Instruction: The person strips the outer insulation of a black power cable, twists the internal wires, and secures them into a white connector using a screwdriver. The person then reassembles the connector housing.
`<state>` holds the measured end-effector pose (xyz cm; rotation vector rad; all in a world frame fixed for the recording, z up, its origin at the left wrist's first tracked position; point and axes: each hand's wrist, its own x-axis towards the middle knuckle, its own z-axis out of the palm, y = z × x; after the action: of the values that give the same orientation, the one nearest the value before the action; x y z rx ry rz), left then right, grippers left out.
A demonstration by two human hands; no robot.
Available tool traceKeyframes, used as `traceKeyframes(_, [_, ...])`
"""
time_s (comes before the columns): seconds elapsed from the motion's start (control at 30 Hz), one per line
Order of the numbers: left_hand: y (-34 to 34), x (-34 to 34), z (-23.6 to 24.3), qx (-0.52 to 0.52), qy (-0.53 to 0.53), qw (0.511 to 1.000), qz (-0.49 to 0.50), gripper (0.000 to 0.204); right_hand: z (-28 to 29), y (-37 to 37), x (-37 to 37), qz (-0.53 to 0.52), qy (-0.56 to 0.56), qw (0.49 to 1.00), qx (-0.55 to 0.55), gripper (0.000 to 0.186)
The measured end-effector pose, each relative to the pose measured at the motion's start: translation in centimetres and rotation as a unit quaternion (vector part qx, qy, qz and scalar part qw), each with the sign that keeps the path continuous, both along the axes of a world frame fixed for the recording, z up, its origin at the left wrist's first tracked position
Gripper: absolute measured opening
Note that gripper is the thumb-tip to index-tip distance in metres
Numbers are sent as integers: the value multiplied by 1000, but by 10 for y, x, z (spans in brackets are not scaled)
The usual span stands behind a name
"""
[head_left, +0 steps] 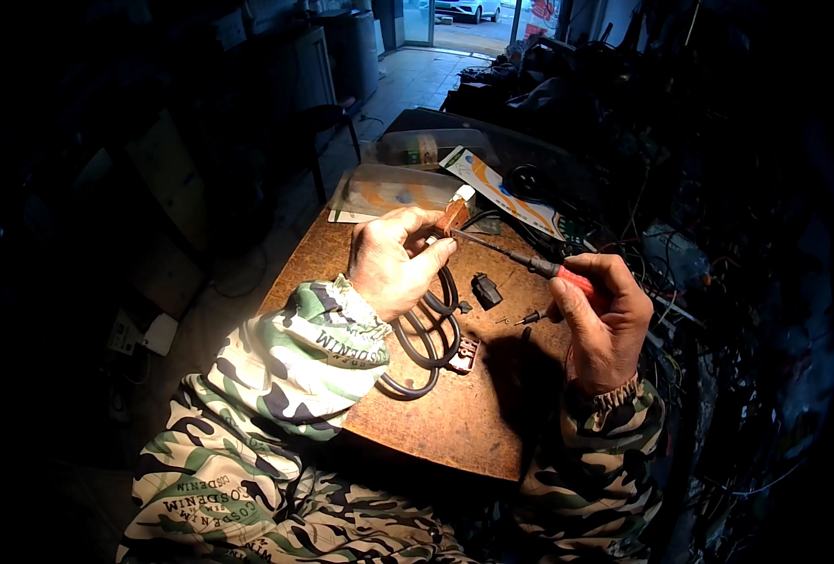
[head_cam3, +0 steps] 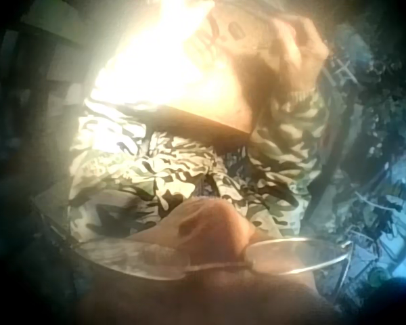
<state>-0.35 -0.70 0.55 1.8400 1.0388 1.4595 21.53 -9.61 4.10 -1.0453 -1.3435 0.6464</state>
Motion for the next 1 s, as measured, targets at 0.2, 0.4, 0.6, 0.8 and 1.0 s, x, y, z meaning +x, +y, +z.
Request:
traceKeyframes(0.2, [-1,2,0,34,32,999,17,25,2,2,-3,-46,3,999,-22,19])
traceKeyframes(0.4, [0,-1,4,70,67,995,17,27,-1,3,5,-23,48,996,-66,20])
traceKeyframes(0.6, [-2,-5,5,8,58,998,32,26,-7,8,0,4,30,999,12,20])
traceKeyframes(0.8, [-4,-1,6,49,65,996,29,25,-2,6,12,-17,-7,991,-129,25])
traceKeyframes(1.0, [-6,1,6,46,69,996,30,25,-2,4,8,7,55,998,-31,21])
